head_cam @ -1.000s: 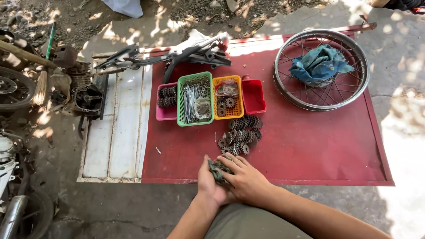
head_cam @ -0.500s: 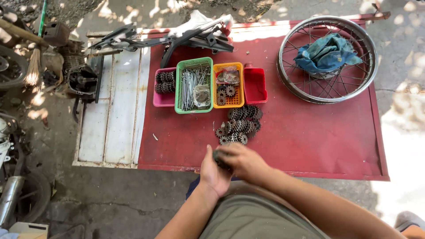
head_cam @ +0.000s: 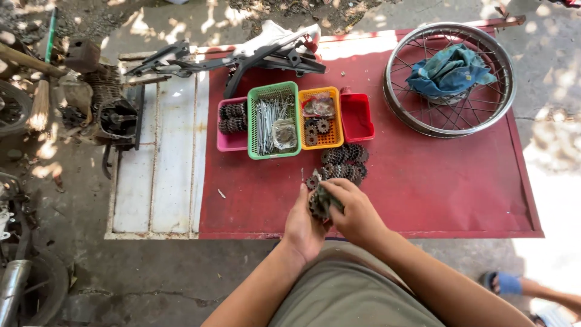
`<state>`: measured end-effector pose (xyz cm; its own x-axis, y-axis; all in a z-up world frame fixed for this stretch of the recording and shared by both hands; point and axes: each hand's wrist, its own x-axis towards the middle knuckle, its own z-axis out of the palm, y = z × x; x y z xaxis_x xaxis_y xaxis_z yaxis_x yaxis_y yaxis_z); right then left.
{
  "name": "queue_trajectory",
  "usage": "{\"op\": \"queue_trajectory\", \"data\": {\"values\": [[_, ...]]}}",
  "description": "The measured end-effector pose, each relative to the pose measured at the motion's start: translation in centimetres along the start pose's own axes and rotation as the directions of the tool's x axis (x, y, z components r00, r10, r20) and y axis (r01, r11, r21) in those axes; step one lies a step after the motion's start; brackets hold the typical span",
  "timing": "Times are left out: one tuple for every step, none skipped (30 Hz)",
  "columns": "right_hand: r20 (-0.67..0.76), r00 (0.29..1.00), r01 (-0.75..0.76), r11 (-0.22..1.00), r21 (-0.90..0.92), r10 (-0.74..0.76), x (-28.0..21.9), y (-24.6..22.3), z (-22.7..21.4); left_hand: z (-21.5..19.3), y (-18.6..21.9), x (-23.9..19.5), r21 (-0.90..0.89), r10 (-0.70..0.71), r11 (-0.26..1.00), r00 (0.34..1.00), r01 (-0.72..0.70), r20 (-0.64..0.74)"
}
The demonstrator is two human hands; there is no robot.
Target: The person cleans several small metal gears using a cloth. They pick up each gear from a pile on a red table, wipe it thoroughly, and place it into a red plastic container. The person repeats this process for multiple gears.
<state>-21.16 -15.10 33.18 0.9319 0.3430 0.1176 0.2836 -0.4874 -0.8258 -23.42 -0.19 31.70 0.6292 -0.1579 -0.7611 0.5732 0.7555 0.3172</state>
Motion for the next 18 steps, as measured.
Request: {"op": "queue_trajectory", "data": {"values": [[-0.006,1.000,-0.002,1.000,0.001,0.002,-0.1,-1.8,0.3,-0.2,0.5,-0.3,0.006,-0.001,1.000,1.000,0.001,0.002],[0.046,0.998,0.046,0.999,0.029,-0.048,-0.2,-3.6,0.6,-0.3,1.0,-0.5,-0.013,0.009,1.000,1.000,-0.009,0.011],[0.090,0.992,0.083,0.995,0.052,-0.088,-0.3,-5.3,0.7,-0.2,1.3,-0.5,-0.027,0.008,1.000,1.000,-0.007,0.025],[0.078,0.994,0.073,0.996,0.045,-0.076,-0.5,-4.8,1.2,0.2,2.0,-1.2,-0.016,-0.005,1.000,0.999,0.006,0.032],[0.092,0.989,0.118,0.993,0.023,-0.120,-0.8,-4.3,1.5,0.8,2.6,-1.8,-0.027,-0.015,1.000,1.000,0.015,0.022],[0.108,0.981,0.163,0.987,0.001,-0.162,-1.1,-3.7,1.8,1.3,3.2,-2.3,-0.038,-0.024,0.999,1.000,0.025,0.012],[0.100,0.983,0.155,0.988,-0.008,-0.153,-1.1,-2.2,1.7,0.2,2.5,-1.1,-0.032,-0.035,0.999,0.999,0.036,0.019],[0.045,0.996,0.081,0.995,-0.049,-0.079,-1.1,-0.8,1.7,-0.9,1.7,0.1,0.028,-0.060,0.998,0.997,0.059,0.042],[-0.007,1.000,0.019,0.997,-0.081,-0.019,-0.8,0.6,1.7,-2.0,1.3,1.3,0.082,-0.072,0.994,0.996,0.067,0.060],[-0.008,1.000,0.023,0.996,-0.083,-0.024,-0.6,0.3,1.6,-1.2,1.4,0.8,0.081,-0.069,0.995,0.996,0.064,0.064],[-0.043,0.999,-0.029,0.994,-0.102,0.025,-0.6,-0.1,1.6,-0.6,1.4,0.2,0.074,-0.085,0.994,0.993,0.079,0.084],[-0.079,0.994,-0.082,0.989,-0.119,0.073,-0.6,-0.5,1.6,0.0,1.3,-0.5,0.067,-0.101,0.993,0.989,0.095,0.104],[-0.083,0.994,-0.087,0.989,-0.120,0.077,-0.8,-2.2,1.8,0.6,2.2,-0.9,0.070,-0.106,0.993,0.989,0.099,0.105],[-0.069,0.997,-0.046,0.994,-0.097,0.040,-0.9,-3.8,1.9,1.3,3.0,-1.3,0.035,-0.084,0.996,0.990,0.080,0.116],[-0.058,0.998,-0.006,0.997,-0.078,0.001,-1.0,-5.4,1.9,2.2,3.7,-1.6,-0.001,-0.062,0.998,0.990,0.063,0.130],[-0.061,0.998,-0.010,0.997,-0.082,0.005,-1.3,-4.7,2.0,2.7,4.0,-2.6,0.001,-0.067,0.998,0.989,0.068,0.134],[-0.065,0.997,0.022,0.995,-0.097,-0.029,-1.4,-3.9,2.1,3.2,4.5,-3.6,-0.016,-0.056,0.998,0.989,0.059,0.135],[-0.068,0.996,0.054,0.992,-0.111,-0.062,-1.5,-3.2,2.2,3.7,5.0,-4.6,-0.032,-0.045,0.998,0.990,0.050,0.135]]}}
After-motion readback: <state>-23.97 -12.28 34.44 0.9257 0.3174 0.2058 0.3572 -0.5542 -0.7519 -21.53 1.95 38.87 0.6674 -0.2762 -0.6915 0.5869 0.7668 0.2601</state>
